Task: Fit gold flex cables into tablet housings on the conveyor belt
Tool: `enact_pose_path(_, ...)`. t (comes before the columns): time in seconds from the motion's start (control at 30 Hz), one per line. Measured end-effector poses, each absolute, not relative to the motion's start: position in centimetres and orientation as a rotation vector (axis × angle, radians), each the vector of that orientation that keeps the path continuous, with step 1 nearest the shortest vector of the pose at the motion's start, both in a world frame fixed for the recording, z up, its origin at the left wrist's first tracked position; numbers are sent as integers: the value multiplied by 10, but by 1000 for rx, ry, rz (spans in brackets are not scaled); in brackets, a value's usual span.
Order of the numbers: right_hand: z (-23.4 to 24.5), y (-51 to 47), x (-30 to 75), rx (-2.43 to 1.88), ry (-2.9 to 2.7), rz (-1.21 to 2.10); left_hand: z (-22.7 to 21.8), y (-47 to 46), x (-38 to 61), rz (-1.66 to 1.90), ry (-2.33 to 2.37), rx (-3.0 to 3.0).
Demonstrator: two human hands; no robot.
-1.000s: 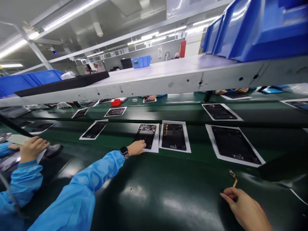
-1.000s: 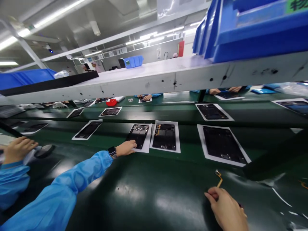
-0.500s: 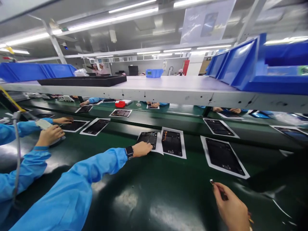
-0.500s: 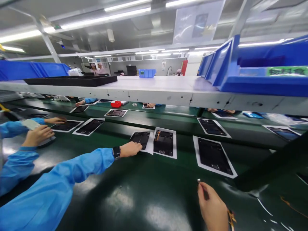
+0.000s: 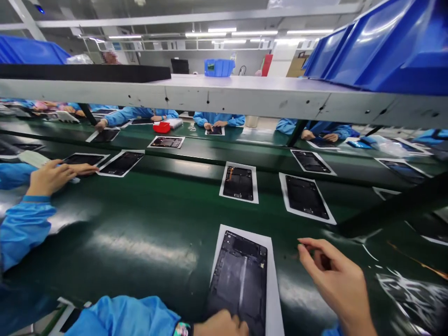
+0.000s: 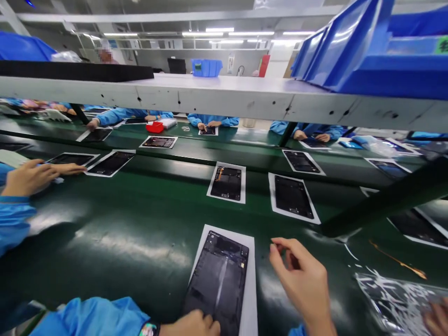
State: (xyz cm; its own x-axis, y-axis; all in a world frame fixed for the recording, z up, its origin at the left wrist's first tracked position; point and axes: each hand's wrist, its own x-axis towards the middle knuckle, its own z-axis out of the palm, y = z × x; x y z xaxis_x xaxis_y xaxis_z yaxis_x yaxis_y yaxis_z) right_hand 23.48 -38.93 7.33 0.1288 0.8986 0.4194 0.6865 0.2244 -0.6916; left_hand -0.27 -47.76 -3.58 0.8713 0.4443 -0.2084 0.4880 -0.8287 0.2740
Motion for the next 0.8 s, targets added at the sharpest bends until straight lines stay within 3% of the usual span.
enact_pose_path(0.17,98,-407,203,-1355,-1842,591,40,-439,-37,612,1023,2229)
enact_pose_path(0.23,101,-404,192,-1333,-1865,721,51,-427,-42,727,1031,1987)
enact_pose_path(0.37,83,-376,174,-1367,-1851,905,31,-420,-40,652,1153,1830)
enact_pose_path(0.53,39,-339,153,-1416,-1821,1158,-2,-421,-53,660,1411,2311)
enact_pose_path(0.8,3,-309,117,-1606,-2043,1029,-9,-413,-60,403,1386,2957)
